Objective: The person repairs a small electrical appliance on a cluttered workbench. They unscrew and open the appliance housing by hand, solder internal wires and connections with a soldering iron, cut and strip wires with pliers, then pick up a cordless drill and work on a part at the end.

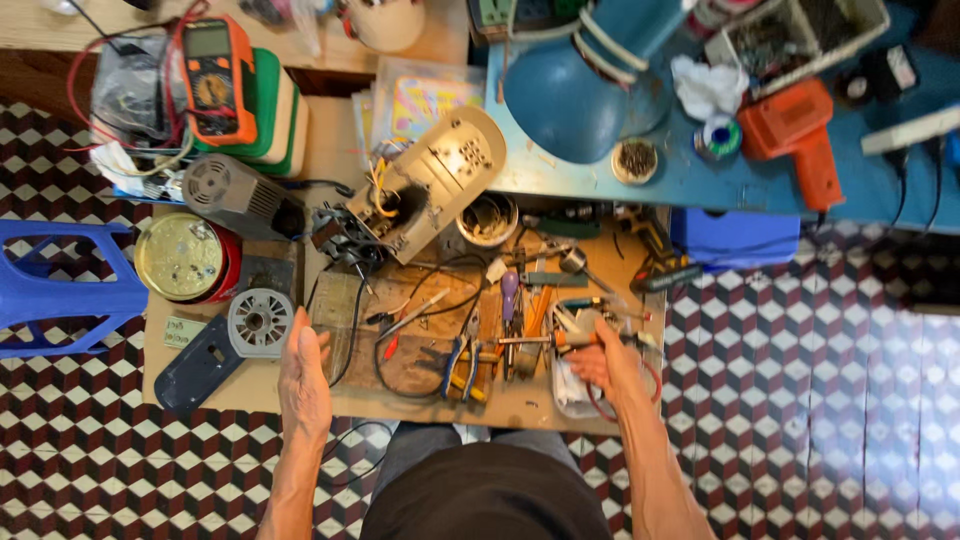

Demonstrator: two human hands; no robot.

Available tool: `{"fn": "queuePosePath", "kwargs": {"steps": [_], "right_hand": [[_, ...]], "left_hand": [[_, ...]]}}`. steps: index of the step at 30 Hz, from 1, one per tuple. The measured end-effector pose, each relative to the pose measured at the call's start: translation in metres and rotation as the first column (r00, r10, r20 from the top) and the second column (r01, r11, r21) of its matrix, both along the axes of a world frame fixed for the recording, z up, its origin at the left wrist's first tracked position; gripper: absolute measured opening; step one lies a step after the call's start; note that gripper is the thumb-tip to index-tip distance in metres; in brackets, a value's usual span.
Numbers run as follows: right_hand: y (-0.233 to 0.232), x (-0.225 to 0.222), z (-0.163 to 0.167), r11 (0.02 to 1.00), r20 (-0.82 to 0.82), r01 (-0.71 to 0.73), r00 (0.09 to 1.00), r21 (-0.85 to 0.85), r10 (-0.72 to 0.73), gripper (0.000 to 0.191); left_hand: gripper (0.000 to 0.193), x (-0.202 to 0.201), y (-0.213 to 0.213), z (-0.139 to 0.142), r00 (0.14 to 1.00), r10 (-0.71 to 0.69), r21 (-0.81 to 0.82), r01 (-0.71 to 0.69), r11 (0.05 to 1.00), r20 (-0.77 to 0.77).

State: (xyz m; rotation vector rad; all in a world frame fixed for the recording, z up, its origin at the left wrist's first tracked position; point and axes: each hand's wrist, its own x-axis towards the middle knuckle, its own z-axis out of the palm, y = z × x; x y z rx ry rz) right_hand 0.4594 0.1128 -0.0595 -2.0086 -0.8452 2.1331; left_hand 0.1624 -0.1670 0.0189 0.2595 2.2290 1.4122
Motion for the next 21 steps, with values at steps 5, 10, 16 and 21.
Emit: {"fn": "queuePosePath", "kwargs": {"steps": [5, 10, 16, 21], "right_hand": [[0.028, -0.013, 0.059, 0.875, 0.255, -0.239, 0.957, 0.421, 0.139, 0.051], [0.092, -0.114, 0.071, 0.170, 0.254, -0.313, 0.920, 0.934, 0.299, 0.020], [0.143, -0.189, 0.050, -0.045, 0.367, -0.383, 0.835, 0.923, 0.411, 0.023], [0.145, -0.200, 0.053, -0.016, 0.530, -0.569, 0.754, 0.822, 0.388, 0.019]], "left_hand": [[0.062, 0.004, 0.001, 0.021, 0.985, 0.171, -0.040, -0.171, 0.985, 0.005], [0.040, 0.021, -0.012, 0.033, 0.946, 0.323, -0.119, -0.323, 0.939, -0.024], [0.043, 0.041, -0.039, 0.039, 0.939, 0.345, -0.052, -0.344, 0.938, 0.009], [0.041, 0.051, -0.031, 0.038, 0.925, 0.369, 0.048, -0.374, 0.926, 0.089]]}}
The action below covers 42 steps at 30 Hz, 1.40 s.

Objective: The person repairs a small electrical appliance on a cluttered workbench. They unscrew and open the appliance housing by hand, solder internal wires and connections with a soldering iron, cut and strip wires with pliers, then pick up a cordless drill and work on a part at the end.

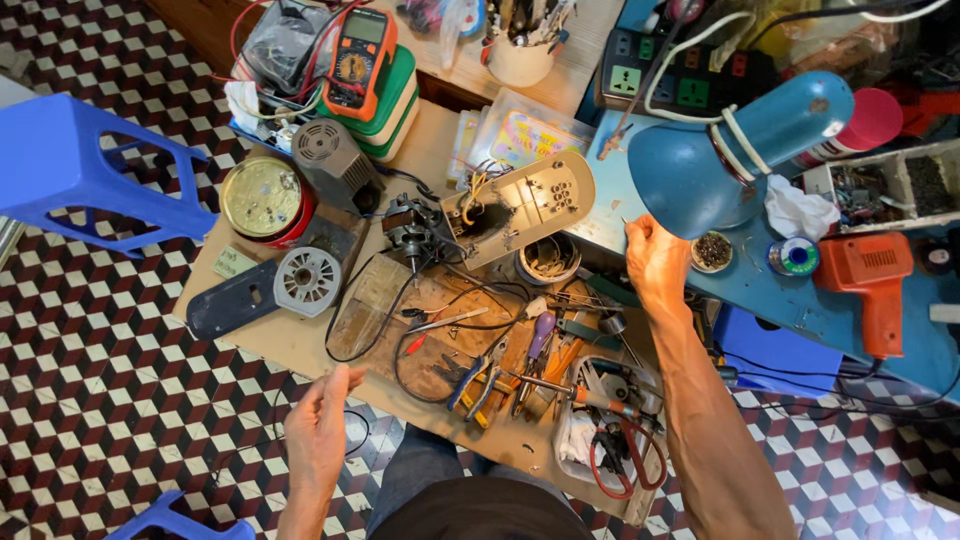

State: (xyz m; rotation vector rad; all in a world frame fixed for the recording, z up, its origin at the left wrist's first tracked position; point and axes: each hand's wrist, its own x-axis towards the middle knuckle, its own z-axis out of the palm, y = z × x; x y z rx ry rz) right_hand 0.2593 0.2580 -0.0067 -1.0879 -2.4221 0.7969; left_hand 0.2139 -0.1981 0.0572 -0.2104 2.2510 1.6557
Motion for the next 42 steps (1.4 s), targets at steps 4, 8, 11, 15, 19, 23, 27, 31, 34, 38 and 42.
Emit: {"fn": "queuePosePath", "kwargs": {"steps": [4, 8, 11, 15, 19, 23, 27, 31, 34, 38, 42], "right_hand": [[-0.039, 0.008, 0.031, 0.974, -0.212, -0.064, 0.977, -0.217, 0.017, 0.016], [-0.101, 0.006, 0.066, 0.881, -0.277, -0.090, 0.960, -0.465, -0.048, 0.012], [-0.127, -0.014, 0.085, 0.878, -0.371, -0.157, 0.928, -0.452, -0.025, 0.015], [-0.141, -0.041, 0.102, 0.954, -0.373, -0.160, 0.926, -0.254, 0.056, 0.016], [-0.144, -0.067, 0.108, 0.990, -0.198, -0.136, 0.971, 0.023, 0.138, 0.012], [-0.146, -0.089, 0.105, 0.981, -0.095, -0.167, 0.980, 0.100, 0.177, 0.008], [-0.149, -0.101, 0.096, 0.971, -0.063, -0.185, 0.978, 0.150, 0.197, 0.008], [-0.150, -0.110, 0.087, 0.971, -0.017, -0.168, 0.985, 0.170, 0.174, 0.008], [-0.150, -0.112, 0.082, 0.971, 0.008, -0.166, 0.986, 0.171, 0.168, 0.007], [-0.150, -0.112, 0.079, 0.977, 0.004, -0.147, 0.989, 0.157, 0.149, 0.008], [-0.150, -0.115, 0.076, 0.982, 0.051, -0.145, 0.989, 0.118, 0.140, 0.009]], "left_hand": [[0.034, 0.002, 0.028, 0.018, 0.973, -0.092, -0.215, 0.138, 0.967, 0.212], [0.026, -0.015, 0.069, 0.035, 0.930, -0.324, -0.045, 0.321, 0.946, -0.175], [0.023, -0.040, 0.101, 0.035, 0.815, -0.429, -0.137, 0.409, 0.902, -0.390], [0.036, -0.101, 0.149, 0.021, 0.474, -0.557, -0.358, 0.447, 0.820, -0.683], [0.053, -0.154, 0.191, 0.006, 0.324, -0.643, -0.460, 0.487, 0.742, -0.694], [0.050, -0.174, 0.211, -0.005, 0.274, -0.708, -0.509, 0.535, 0.675, -0.651], [0.052, -0.181, 0.217, -0.013, 0.265, -0.730, -0.515, 0.561, 0.648, -0.630], [0.055, -0.184, 0.218, -0.020, 0.256, -0.768, -0.554, 0.564, 0.612, -0.587], [0.054, -0.185, 0.216, -0.026, 0.272, -0.751, -0.531, 0.566, 0.630, -0.602], [0.049, -0.184, 0.218, -0.035, 0.281, -0.750, -0.528, 0.567, 0.633, -0.598], [0.048, -0.183, 0.220, -0.043, 0.310, -0.752, -0.517, 0.573, 0.636, -0.582]]}}
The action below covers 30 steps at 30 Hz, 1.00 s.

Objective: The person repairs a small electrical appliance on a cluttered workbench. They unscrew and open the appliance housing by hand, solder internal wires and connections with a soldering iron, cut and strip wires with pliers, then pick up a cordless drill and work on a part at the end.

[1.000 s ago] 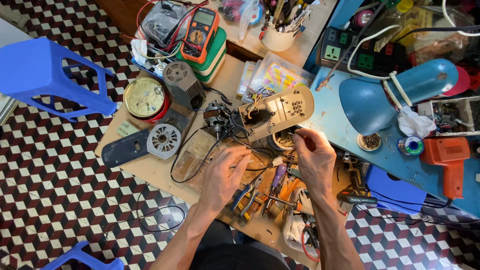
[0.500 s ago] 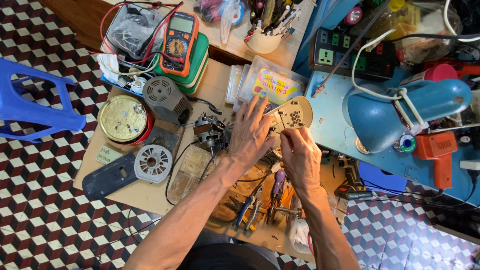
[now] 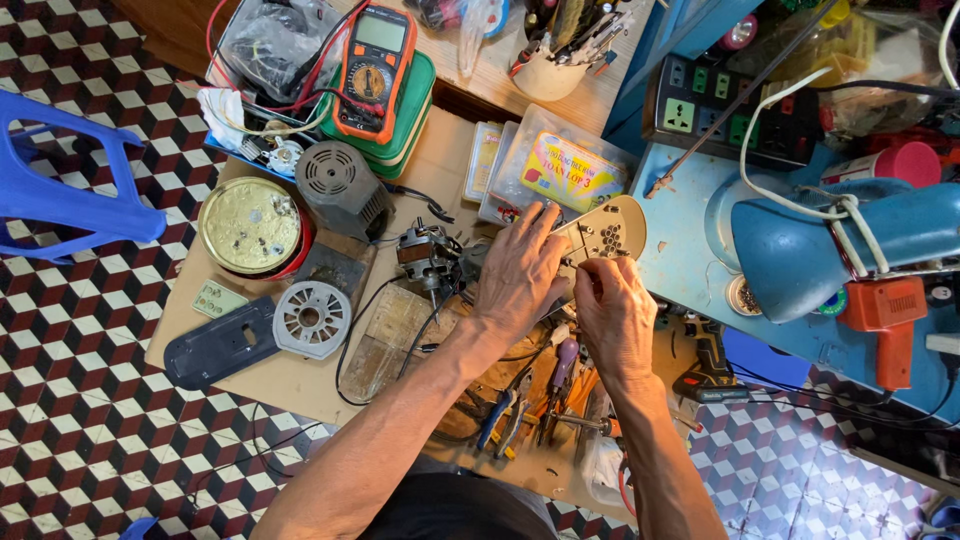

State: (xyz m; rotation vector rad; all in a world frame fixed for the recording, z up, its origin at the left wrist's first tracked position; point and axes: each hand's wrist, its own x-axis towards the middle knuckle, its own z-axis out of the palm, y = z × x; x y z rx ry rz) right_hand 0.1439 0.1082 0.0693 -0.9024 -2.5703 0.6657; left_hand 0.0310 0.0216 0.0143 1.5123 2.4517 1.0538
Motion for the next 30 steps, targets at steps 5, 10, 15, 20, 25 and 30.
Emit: {"fn": "queuePosePath", "kwargs": {"steps": [5, 10, 15, 20, 25, 30], "right_hand": [[0.001, -0.002, -0.002, 1.000, 0.006, -0.013, 1.000, 0.015, 0.013, 0.009], [0.001, -0.003, -0.003, 0.999, 0.000, -0.020, 1.000, 0.033, 0.020, 0.008], [0.004, -0.005, -0.003, 0.999, 0.020, -0.032, 0.999, 0.015, 0.032, 0.008], [0.006, -0.011, -0.002, 0.998, 0.110, -0.043, 0.993, 0.053, 0.037, 0.010], [0.008, -0.016, 0.001, 1.000, 0.129, -0.027, 0.991, 0.009, 0.026, 0.012], [0.006, -0.022, 0.002, 0.999, 0.205, 0.017, 0.979, -0.030, -0.011, 0.015]], "left_hand": [[0.050, 0.000, -0.001, -0.001, 0.999, 0.023, 0.006, -0.022, 1.000, -0.025], [0.082, -0.005, -0.010, 0.012, 0.997, -0.017, 0.093, 0.010, 0.996, 0.072], [0.095, -0.013, -0.021, 0.020, 0.985, -0.013, 0.077, 0.000, 0.997, 0.170], [0.089, -0.027, -0.031, 0.007, 0.959, -0.011, 0.140, -0.030, 0.990, 0.284], [0.083, -0.028, -0.033, -0.011, 0.932, 0.007, 0.105, -0.048, 0.993, 0.362], [0.084, -0.028, -0.031, -0.016, 0.917, 0.003, 0.076, -0.036, 0.996, 0.398]]}}
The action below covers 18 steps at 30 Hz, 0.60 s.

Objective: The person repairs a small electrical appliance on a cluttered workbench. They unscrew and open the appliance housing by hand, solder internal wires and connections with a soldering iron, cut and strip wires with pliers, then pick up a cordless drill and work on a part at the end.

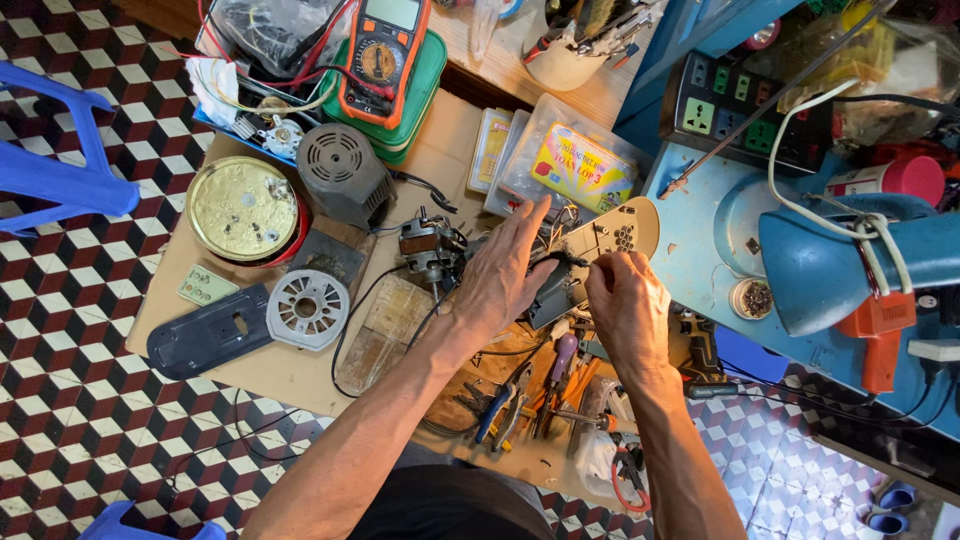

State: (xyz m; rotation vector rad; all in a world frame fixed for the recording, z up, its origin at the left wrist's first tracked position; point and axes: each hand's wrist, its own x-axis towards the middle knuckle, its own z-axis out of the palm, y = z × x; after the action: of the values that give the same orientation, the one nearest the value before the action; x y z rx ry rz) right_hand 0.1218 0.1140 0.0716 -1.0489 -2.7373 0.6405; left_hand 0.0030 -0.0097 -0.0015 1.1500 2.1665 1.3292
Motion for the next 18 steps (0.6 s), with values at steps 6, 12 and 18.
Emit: {"fn": "queuePosePath", "kwargs": {"steps": [6, 12, 18], "right_hand": [[0.003, -0.007, -0.001, 0.999, 0.080, 0.011, 0.997, 0.035, -0.014, 0.018], [0.008, -0.009, -0.005, 0.999, 0.143, 0.027, 0.989, 0.042, -0.033, 0.022], [0.008, -0.017, -0.004, 0.997, 0.216, 0.026, 0.975, 0.077, -0.042, 0.023]], "left_hand": [[0.084, -0.002, -0.003, 0.004, 1.000, 0.005, 0.021, -0.006, 1.000, 0.023], [0.085, -0.002, -0.002, 0.003, 1.000, 0.010, 0.025, -0.010, 1.000, 0.020], [0.087, -0.002, -0.002, 0.000, 1.000, 0.012, 0.015, -0.013, 1.000, 0.028]]}}
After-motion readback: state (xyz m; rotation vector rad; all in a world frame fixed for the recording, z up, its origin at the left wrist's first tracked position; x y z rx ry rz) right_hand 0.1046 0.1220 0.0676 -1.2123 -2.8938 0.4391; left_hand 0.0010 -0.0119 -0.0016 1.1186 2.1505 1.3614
